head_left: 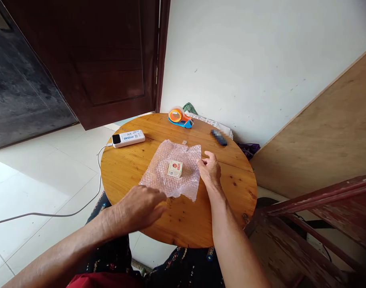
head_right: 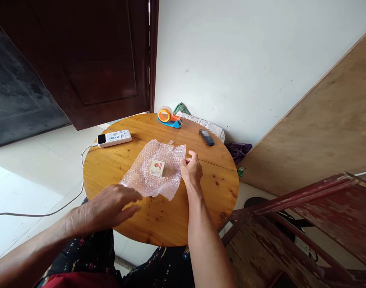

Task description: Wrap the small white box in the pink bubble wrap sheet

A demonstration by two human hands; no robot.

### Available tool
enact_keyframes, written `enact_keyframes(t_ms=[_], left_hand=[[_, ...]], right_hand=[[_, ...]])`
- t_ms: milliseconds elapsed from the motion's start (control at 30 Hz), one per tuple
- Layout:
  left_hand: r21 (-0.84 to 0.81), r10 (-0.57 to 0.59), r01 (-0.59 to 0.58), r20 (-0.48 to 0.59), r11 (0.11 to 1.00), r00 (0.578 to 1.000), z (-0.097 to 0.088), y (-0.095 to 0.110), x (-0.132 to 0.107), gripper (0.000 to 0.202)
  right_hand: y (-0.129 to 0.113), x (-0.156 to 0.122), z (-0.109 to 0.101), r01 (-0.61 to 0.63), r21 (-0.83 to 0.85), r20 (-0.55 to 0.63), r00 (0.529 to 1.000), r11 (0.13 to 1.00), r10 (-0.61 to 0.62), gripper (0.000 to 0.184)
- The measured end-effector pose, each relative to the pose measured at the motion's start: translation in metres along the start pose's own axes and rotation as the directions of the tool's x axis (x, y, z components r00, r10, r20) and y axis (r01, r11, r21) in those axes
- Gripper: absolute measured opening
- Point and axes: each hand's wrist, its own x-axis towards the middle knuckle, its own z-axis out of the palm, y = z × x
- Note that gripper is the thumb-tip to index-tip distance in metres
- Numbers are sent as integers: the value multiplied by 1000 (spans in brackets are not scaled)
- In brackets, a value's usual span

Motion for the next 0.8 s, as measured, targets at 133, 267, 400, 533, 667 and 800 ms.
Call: enact_keyframes(t_ms=[133,267,400,533,667,800], left_hand=[[-99,-114,89,-283,991,952,-19,-11,39,26],[-124,-96,59,-316,991,944,2,-22,80,46],[-177,-87,37,-281,984,956,45,-35,92,102],[-211,-190,134,-276,968,942,66,-40,84,114],[-172,-188,143,-283,975,940,66,-37,81,114],[-158,-188,147,-290,976,938,66,-37,84,115]], right_hand=[[1,-1,0,19,25,-7,1000,999,-19,55],[1,0,0,-3,9,-7,1000,1000,3,56],[0,-1,0,13,-39,-54,998,999,-15,55],[3,0,4,52,-96,-65,996,994,-58,53],[9,4,4,82,-115,-84,992,990,-92,51],[4,0,-6,233,-56,-223,945,971,-239,45]])
